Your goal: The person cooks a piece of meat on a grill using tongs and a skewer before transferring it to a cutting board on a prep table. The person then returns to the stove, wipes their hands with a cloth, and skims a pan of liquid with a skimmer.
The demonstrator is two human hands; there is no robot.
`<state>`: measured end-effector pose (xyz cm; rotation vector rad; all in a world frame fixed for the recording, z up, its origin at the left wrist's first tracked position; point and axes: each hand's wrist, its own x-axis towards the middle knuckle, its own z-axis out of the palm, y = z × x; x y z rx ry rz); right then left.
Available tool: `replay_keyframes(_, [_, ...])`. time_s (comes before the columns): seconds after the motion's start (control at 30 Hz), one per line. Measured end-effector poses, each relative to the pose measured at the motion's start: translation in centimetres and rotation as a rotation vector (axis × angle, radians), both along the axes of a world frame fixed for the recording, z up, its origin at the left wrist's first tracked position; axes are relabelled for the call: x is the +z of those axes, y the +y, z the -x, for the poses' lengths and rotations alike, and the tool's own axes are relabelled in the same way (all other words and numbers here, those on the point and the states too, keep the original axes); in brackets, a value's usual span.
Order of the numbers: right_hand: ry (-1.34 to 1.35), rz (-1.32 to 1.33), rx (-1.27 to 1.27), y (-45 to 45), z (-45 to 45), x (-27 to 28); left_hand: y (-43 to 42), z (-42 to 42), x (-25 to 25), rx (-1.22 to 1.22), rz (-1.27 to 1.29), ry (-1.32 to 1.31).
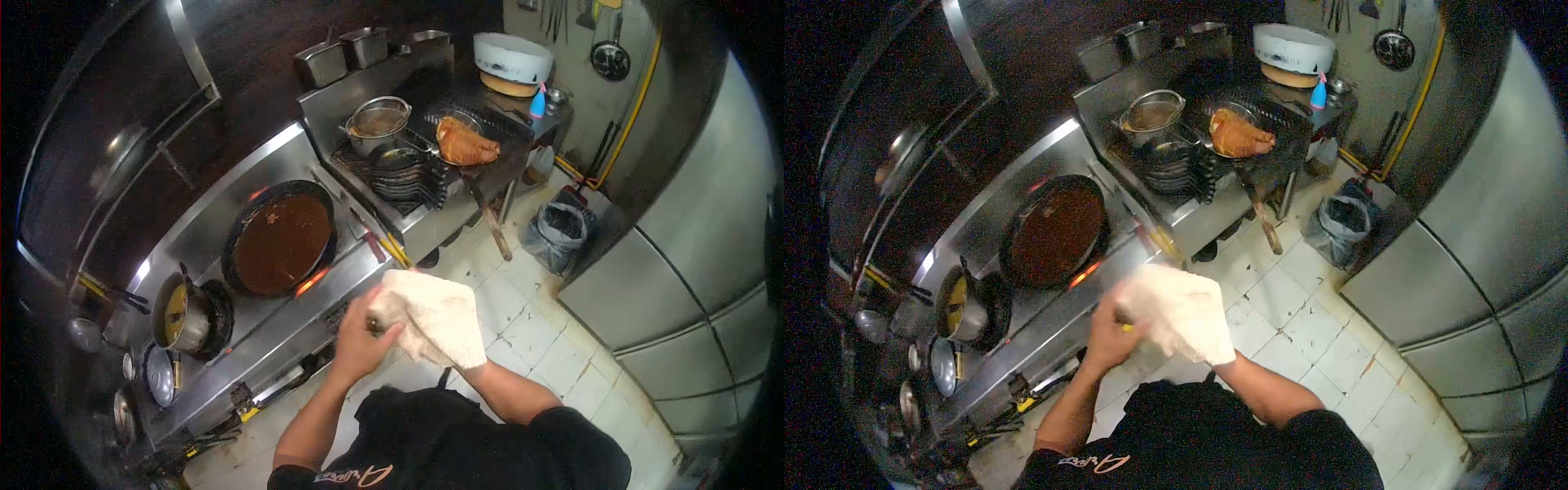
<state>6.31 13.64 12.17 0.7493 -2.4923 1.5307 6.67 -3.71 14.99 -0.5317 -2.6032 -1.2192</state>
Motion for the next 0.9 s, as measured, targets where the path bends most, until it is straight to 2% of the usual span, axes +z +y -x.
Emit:
replay_keyframes(0.07, [-0.075, 0.070, -0.034, 0.6, 2.5, -2.2, 1.5, 3.1, -3.8, -0.016, -0.060, -0.124])
replay_keyframes(0.1, [-0.355, 0.568, 0.061, -0.8, 4.3, -3.8, 1.9, 4.6, -3.9, -0.002, -0.044, -0.082])
replay_keyframes(0.13, [-0.371, 0.651, -0.009, -0.7, 5.2, -4.8, 2.3, 6.3, -4.1, 0.010, -0.030, -0.037])
replay_keyframes(0.17, [-0.381, 0.735, -0.079, -0.9, 6.0, -2.7, 2.6, 7.9, -4.3, 0.019, -0.015, 0.002])
replay_keyframes(0.27, [-0.409, 0.456, -0.309, 1.7, 11.7, -8.3, 4.7, 13.8, -5.2, -0.196, -0.061, 0.174])
replay_keyframes(0.3, [-0.502, 0.702, -0.262, 3.4, 12.9, -5.9, 6.0, 16.1, -4.6, -0.299, -0.279, -0.008])
replay_keyframes(0.33, [-0.561, 0.678, -0.379, 5.4, 14.2, -4.1, 6.8, 18.5, -3.3, -0.300, -0.372, -0.313])
replay_keyframes(0.37, [-0.514, 1.066, -0.254, 7.2, 16.2, -6.2, 7.2, 22.6, -4.3, -0.182, -0.496, -0.282])
replay_keyframes(0.4, [-0.479, 1.137, -0.383, 8.7, 17.1, -5.7, 8.0, 26.7, -3.6, -0.107, -0.596, -0.146])
replay_keyframes(0.43, [-0.466, 1.158, -0.443, 10.3, 18.0, -5.8, 8.8, 30.4, -2.5, 0.153, -0.367, -0.041])
replay_keyframes(0.5, [-0.469, 1.241, -0.517, 12.6, 19.9, -5.2, 10.5, 37.7, -3.1, 0.397, -0.186, -0.152])
replay_keyframes(0.53, [-0.480, 1.295, -0.522, 13.4, 21.4, -3.9, 11.3, 41.7, -5.2, 0.479, -0.007, -0.207])
replay_keyframes(0.57, [-0.494, 1.347, -0.526, 14.1, 23.1, -3.1, 12.0, 45.5, -8.6, 0.517, -0.015, -0.146])
replay_keyframes(0.67, [-0.524, 1.298, -0.563, 15.9, 31.0, -1.5, 14.2, 49.8, -9.6, 0.281, -0.711, -0.915])
replay_keyframes(0.7, [-0.593, 1.234, -0.484, 17.1, 34.6, -3.3, 15.1, 50.4, -10.3, 0.281, -0.827, -0.889])
replay_keyframes(0.73, [-0.553, 1.130, -0.449, 17.2, 37.4, -3.2, 15.7, 51.2, -10.9, 0.278, -0.940, -0.852])
replay_keyframes(0.77, [-0.600, 0.891, -0.455, 17.0, 40.5, -3.8, 15.4, 51.8, -11.4, 0.221, -0.798, -0.866])
replay_keyframes(0.8, [-0.630, 0.649, -0.457, 16.3, 43.1, -3.5, 16.2, 51.0, -10.5, 0.289, -0.818, -0.835])
replay_keyframes(0.83, [-0.595, 0.511, -0.367, 15.5, 45.3, -3.4, 16.5, 50.8, -10.6, 0.243, -0.585, -0.664])
replay_keyframes(0.87, [-0.559, 0.375, -0.281, 14.1, 46.9, -3.0, 16.8, 50.0, -10.0, 0.245, -0.509, -0.570])
replay_keyframes(0.9, [-0.471, 0.178, -0.304, 12.9, 48.5, -2.9, 17.4, 48.8, -9.2, 0.264, -0.519, -0.516])
